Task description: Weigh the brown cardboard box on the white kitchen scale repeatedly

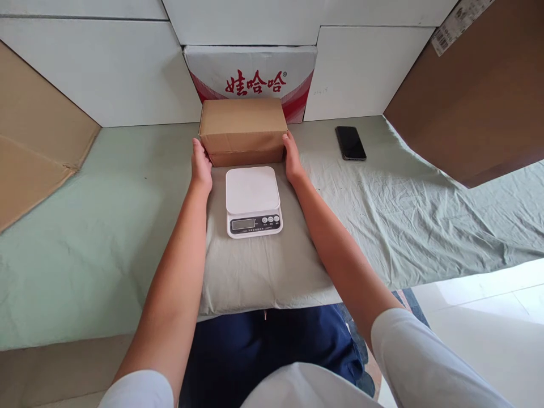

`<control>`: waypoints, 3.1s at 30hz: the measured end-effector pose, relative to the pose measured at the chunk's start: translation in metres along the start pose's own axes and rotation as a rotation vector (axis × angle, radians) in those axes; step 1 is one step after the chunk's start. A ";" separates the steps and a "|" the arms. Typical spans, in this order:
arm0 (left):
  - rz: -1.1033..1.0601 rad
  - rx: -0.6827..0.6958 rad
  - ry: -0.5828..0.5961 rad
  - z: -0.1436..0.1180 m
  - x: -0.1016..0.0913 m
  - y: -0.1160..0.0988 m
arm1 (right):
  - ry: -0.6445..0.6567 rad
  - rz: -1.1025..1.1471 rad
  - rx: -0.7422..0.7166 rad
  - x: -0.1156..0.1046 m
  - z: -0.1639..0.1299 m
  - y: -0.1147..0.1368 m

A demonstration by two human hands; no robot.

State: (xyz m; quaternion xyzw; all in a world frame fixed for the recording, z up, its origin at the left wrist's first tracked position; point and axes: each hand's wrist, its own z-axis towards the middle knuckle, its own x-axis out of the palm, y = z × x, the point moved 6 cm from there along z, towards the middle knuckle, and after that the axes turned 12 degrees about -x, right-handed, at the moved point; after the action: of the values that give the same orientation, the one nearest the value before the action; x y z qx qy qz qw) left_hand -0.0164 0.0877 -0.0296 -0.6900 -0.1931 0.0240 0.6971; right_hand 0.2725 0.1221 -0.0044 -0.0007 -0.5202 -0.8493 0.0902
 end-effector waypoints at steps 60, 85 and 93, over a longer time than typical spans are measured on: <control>0.107 0.254 0.036 -0.196 -0.002 -0.041 | 0.024 0.068 0.012 0.009 -0.134 0.114; 0.058 0.266 0.051 -0.186 -0.019 -0.037 | -0.219 0.058 -0.040 -0.016 -0.132 0.115; -0.019 0.248 -0.054 -0.162 -0.060 -0.031 | -0.489 0.111 -0.009 -0.057 -0.118 0.100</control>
State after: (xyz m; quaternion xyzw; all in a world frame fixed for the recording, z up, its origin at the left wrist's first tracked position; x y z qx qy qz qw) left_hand -0.0303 -0.0863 -0.0094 -0.5959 -0.2138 0.0594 0.7718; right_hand 0.3551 -0.0177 0.0240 -0.2348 -0.5221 -0.8199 0.0081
